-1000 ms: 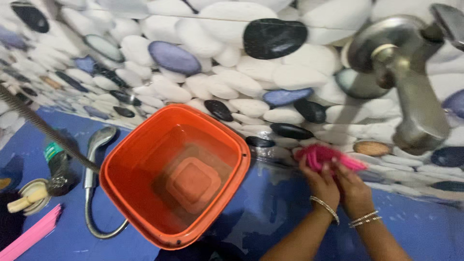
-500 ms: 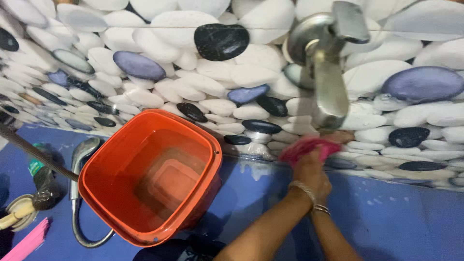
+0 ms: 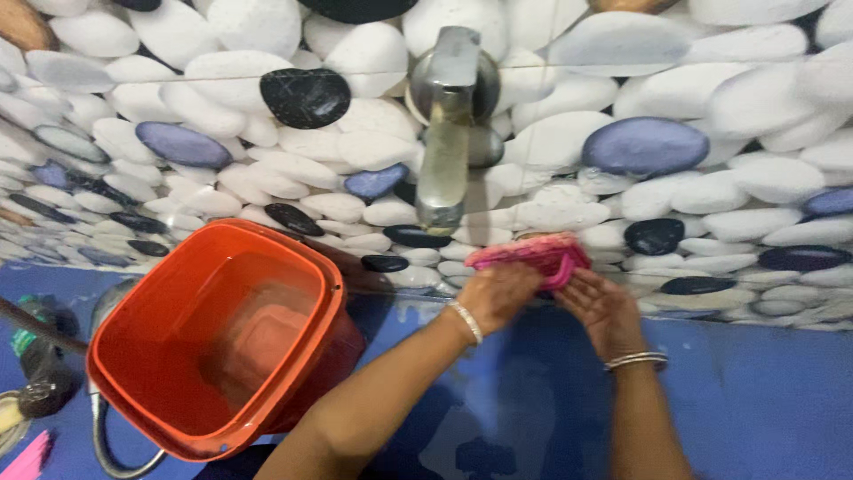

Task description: The person scrubs a pebble-tiled bathroom wall with a pink sponge, repeatedly dipping it into an orange bucket of water. They wipe around the faucet and shower fixtures, then rinse the sponge and continue scrubbing the wall surface.

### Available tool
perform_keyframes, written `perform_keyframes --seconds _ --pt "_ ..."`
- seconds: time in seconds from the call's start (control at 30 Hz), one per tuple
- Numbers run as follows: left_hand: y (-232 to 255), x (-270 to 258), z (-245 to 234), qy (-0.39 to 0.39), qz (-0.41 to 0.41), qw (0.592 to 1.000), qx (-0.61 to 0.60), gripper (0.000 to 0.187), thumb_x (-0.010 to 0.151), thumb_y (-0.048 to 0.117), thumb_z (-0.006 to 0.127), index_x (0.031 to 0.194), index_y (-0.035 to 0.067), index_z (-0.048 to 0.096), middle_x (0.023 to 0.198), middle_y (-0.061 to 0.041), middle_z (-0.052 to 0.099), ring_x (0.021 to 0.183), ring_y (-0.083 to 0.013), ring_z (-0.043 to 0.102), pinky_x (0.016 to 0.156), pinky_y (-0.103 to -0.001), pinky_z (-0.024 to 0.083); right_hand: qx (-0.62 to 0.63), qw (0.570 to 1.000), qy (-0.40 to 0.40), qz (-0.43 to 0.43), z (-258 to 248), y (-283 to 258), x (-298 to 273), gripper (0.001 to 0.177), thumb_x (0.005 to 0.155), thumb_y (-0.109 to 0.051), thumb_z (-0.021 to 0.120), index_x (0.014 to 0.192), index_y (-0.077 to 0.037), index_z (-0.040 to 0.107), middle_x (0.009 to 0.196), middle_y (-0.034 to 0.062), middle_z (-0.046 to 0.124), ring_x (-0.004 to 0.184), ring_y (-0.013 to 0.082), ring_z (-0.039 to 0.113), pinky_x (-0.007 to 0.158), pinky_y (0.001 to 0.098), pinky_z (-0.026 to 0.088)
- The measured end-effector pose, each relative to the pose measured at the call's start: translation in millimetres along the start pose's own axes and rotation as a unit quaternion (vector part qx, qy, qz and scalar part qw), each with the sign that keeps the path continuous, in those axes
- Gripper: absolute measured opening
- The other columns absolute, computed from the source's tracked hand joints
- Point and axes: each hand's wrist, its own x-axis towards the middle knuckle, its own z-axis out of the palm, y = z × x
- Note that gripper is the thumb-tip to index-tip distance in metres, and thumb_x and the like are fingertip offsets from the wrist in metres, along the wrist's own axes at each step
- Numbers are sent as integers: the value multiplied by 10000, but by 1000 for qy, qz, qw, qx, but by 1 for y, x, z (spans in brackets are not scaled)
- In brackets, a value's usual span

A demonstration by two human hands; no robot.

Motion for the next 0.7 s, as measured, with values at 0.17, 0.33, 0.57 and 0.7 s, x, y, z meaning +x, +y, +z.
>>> perform_keyframes --seconds 0.17,0.33,0.57,0.7 --pt "36 2 -15 -3 -101 992 70 555 940 124 590 1493 142 551 1279 -110 659 1194 -301 625 1033 -444 512 -214 930 251 -160 27 65 9 361 983 -178 749 1247 25 608 1110 143 663 936 193 649 801 360 567" --pt "46 55 -4 14 1 998 55 510 977 169 559 1485 171 530 1372 -83 646 1232 -296 617 1040 -456 508 -171 863 364 -307 39 58 9 218 1065 -205 677 1179 -20 673 1097 78 735 971 156 689 830 274 581" --pt "79 80 102 -150 24 983 107 491 923 272 505 1409 269 573 1322 -52 670 1258 -265 618 1064 -461 466 294 930 205 -78 -104 63 -1 445 1067 -407 392 1357 -132 587 1351 108 665 1178 276 691 983 414 586" --pt "65 51 108 -287 -42 956 50 417 941 286 514 1345 308 617 1239 -67 690 1207 -269 618 1040 -447 462 87 935 341 -40 -136 110 -10 427 1098 -397 419 1376 -114 576 1367 115 646 1215 278 663 1049 442 554"
